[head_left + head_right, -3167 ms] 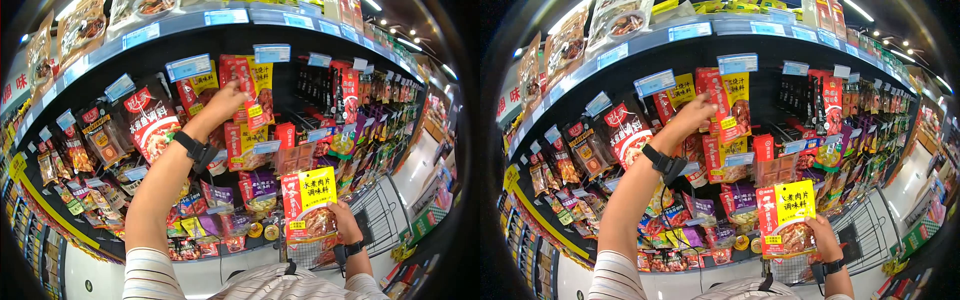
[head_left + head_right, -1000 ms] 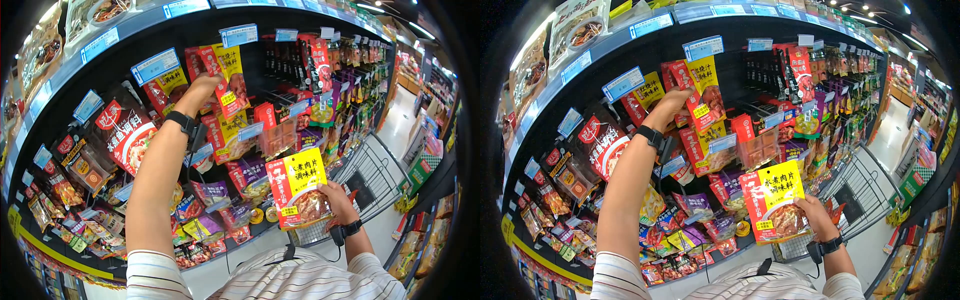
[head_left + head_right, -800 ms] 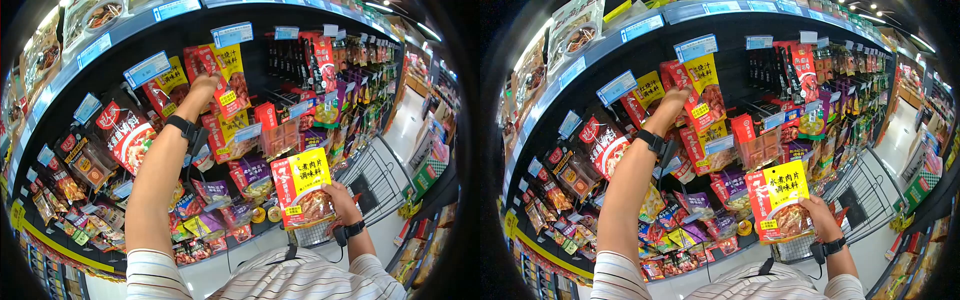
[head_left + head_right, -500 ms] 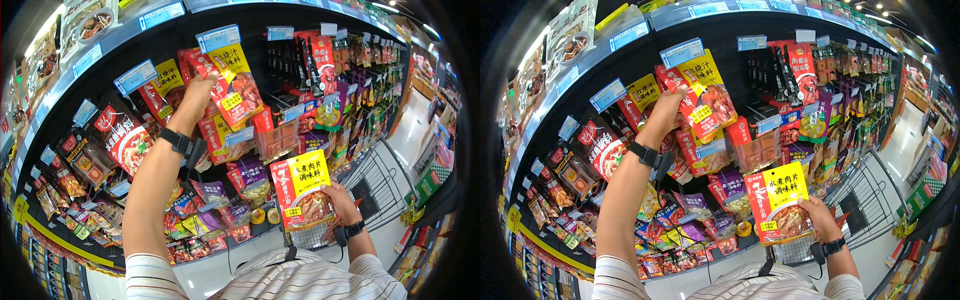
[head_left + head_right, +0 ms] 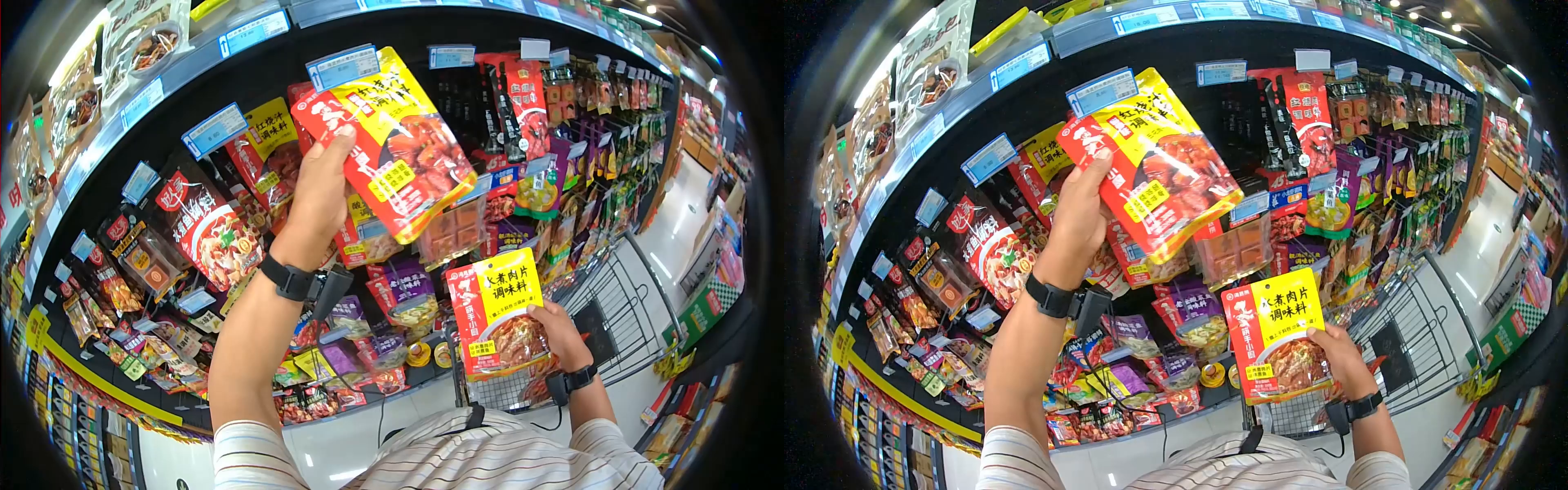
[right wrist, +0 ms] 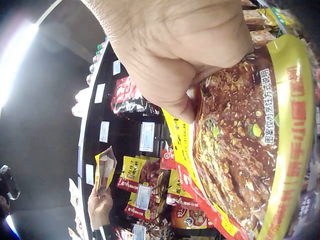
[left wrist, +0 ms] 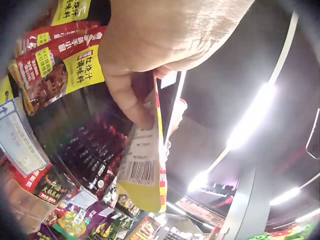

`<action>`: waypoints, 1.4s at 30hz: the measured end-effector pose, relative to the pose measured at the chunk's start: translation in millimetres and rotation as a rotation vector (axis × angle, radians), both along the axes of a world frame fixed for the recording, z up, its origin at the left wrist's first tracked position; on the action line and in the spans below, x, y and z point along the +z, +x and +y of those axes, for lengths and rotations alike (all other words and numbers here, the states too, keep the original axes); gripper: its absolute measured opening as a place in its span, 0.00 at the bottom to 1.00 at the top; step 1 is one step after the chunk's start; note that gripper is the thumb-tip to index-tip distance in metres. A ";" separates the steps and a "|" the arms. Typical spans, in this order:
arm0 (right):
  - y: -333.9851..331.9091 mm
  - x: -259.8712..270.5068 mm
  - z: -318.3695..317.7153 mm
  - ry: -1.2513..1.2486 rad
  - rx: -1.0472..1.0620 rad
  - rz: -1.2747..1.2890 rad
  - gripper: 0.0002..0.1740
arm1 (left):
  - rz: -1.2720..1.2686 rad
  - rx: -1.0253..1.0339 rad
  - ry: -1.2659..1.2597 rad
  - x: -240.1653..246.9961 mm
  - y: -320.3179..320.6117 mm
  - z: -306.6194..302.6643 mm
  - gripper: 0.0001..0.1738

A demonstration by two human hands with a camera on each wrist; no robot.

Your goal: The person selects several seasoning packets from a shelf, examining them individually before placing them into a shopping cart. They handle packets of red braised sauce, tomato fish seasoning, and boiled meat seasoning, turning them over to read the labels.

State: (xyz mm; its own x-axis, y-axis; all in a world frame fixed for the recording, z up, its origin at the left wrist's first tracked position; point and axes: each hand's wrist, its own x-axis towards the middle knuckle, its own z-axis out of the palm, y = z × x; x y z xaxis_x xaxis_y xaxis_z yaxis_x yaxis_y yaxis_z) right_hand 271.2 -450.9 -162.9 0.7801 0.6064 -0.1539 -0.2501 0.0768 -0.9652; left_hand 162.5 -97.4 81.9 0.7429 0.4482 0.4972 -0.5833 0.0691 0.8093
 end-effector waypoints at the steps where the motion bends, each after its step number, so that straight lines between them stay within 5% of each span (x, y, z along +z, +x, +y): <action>1: 1.2 0.0 -1.5 0.002 0.000 0.007 0.18 | -0.002 -0.013 0.031 2.7 -0.4 0.0 0.18; 7: 6.0 -7.9 -5.2 -0.011 -0.005 0.037 0.17 | 0.107 -0.025 0.215 1.1 -0.4 -8.0 0.17; 12: 8.7 -12.9 -6.1 0.009 -0.004 0.041 0.17 | 0.266 -0.180 0.232 -14.3 -2.7 -27.1 0.21; 19: 9.3 -13.8 -15.1 0.015 -0.031 0.042 0.17 | 0.390 -0.144 0.152 -25.6 -23.5 -43.8 0.21; 33: 20.0 -33.1 -23.2 0.060 -0.030 0.090 0.16 | 0.270 0.020 0.042 12.8 11.5 90.3 0.15; 42: 18.3 -31.4 -32.9 0.113 -0.074 0.116 0.17 | 0.349 0.156 -0.004 27.9 32.7 123.2 0.17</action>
State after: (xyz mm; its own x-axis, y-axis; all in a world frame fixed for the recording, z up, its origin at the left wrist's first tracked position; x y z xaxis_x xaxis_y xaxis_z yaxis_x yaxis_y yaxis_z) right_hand 289.6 -483.8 -194.4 0.8043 0.5665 -0.1793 -0.3488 0.2058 -0.9143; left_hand 195.2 25.7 109.8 0.7899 0.5706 0.2246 -0.2764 0.0043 0.9610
